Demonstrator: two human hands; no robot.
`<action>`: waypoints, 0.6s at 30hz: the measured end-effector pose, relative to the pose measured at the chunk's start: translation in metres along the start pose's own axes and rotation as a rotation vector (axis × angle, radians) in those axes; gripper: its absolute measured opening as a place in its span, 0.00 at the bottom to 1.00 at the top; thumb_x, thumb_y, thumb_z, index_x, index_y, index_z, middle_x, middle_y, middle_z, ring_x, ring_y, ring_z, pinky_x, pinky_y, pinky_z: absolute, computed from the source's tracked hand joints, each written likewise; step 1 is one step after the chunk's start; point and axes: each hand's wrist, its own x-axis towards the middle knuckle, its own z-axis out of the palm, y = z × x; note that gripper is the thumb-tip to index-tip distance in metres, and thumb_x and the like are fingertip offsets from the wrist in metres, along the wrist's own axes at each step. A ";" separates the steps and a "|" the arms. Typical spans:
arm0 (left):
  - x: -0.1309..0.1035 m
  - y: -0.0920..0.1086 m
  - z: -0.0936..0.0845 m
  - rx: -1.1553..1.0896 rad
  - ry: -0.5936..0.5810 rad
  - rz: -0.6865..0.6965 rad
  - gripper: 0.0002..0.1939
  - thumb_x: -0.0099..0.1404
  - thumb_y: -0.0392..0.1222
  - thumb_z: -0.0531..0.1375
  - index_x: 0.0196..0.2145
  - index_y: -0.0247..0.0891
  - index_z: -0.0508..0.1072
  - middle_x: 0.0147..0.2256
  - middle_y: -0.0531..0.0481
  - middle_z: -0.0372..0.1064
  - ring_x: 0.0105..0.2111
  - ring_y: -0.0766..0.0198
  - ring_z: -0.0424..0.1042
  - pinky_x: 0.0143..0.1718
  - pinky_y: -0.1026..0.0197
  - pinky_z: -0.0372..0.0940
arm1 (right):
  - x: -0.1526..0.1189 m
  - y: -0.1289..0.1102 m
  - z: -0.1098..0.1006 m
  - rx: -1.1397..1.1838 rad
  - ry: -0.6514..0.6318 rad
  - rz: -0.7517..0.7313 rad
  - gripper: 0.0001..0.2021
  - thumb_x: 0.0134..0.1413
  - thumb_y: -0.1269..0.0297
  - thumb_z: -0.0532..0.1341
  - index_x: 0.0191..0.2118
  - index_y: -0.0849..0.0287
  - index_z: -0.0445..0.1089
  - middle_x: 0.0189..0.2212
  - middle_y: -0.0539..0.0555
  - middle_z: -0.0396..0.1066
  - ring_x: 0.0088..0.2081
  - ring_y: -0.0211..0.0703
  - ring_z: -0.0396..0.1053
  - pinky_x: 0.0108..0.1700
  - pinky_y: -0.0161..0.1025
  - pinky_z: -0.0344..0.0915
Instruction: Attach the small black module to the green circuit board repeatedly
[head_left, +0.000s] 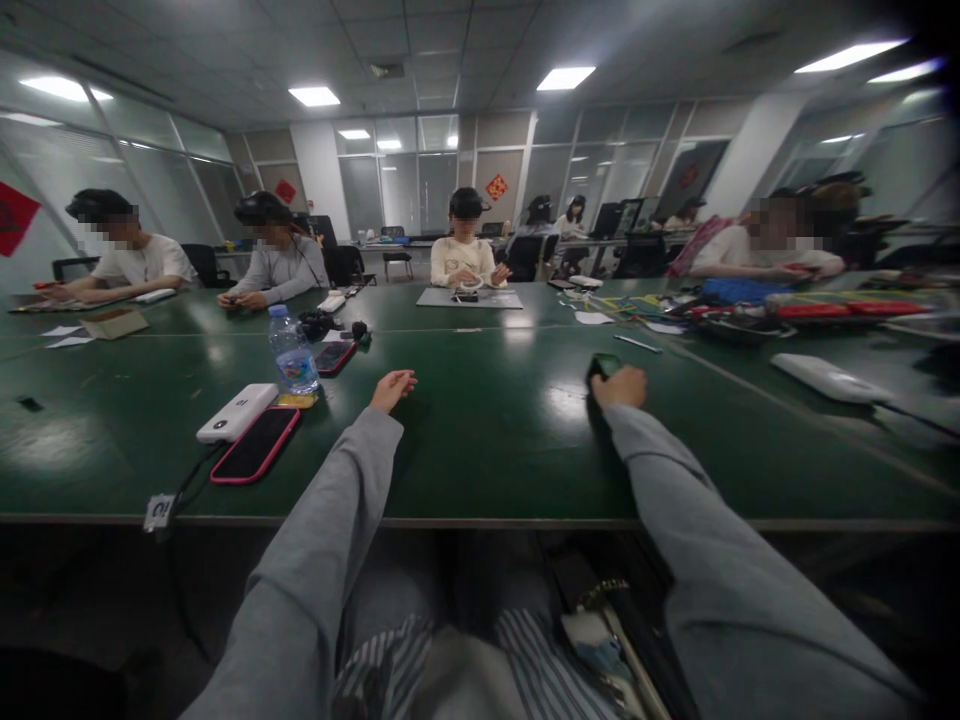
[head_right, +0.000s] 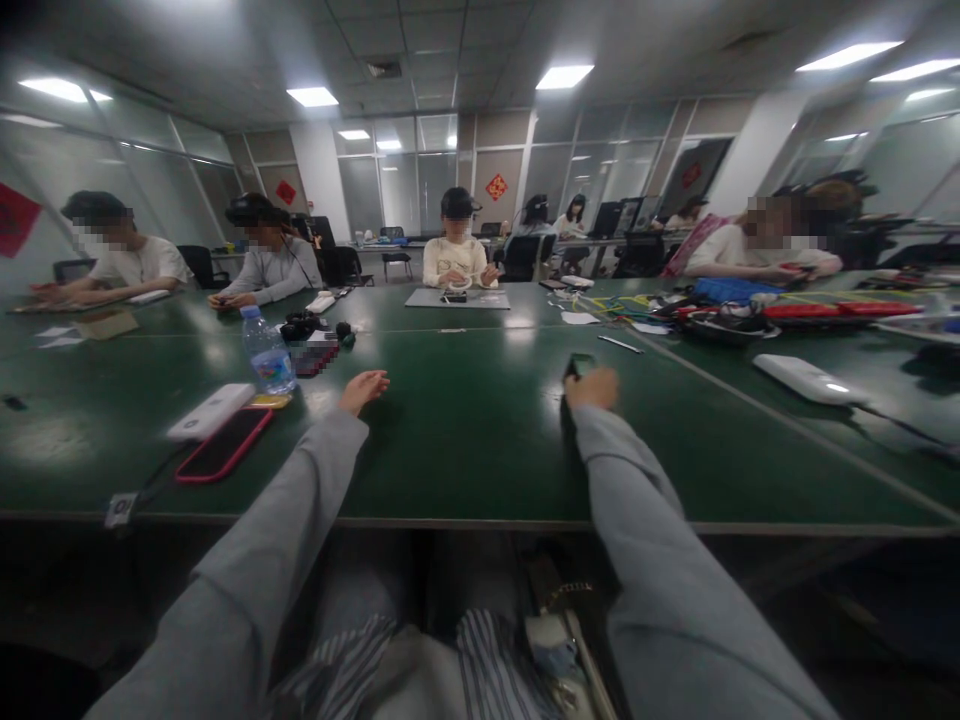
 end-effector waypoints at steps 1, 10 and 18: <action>0.001 0.000 -0.001 0.034 0.047 0.028 0.12 0.61 0.41 0.57 0.41 0.33 0.71 0.38 0.42 0.72 0.36 0.64 0.72 0.39 0.60 0.64 | -0.013 -0.034 0.009 0.047 -0.050 -0.086 0.24 0.56 0.57 0.57 0.47 0.78 0.65 0.41 0.73 0.62 0.45 0.48 0.60 0.40 0.38 0.56; 0.003 0.003 0.002 -0.029 0.081 0.004 0.17 0.62 0.50 0.55 0.40 0.33 0.71 0.43 0.39 0.71 0.44 0.57 0.70 0.49 0.54 0.61 | -0.117 -0.187 0.037 0.598 -0.441 -1.035 0.22 0.52 0.49 0.60 0.50 0.54 0.66 0.45 0.56 0.62 0.48 0.46 0.58 0.49 0.43 0.59; -0.007 0.011 0.007 -0.113 0.004 -0.026 0.17 0.62 0.50 0.55 0.37 0.32 0.72 0.34 0.41 0.74 0.42 0.58 0.72 0.51 0.54 0.60 | -0.122 -0.181 0.029 0.683 -0.288 -1.016 0.32 0.53 0.55 0.61 0.62 0.54 0.52 0.49 0.58 0.58 0.49 0.47 0.55 0.52 0.46 0.56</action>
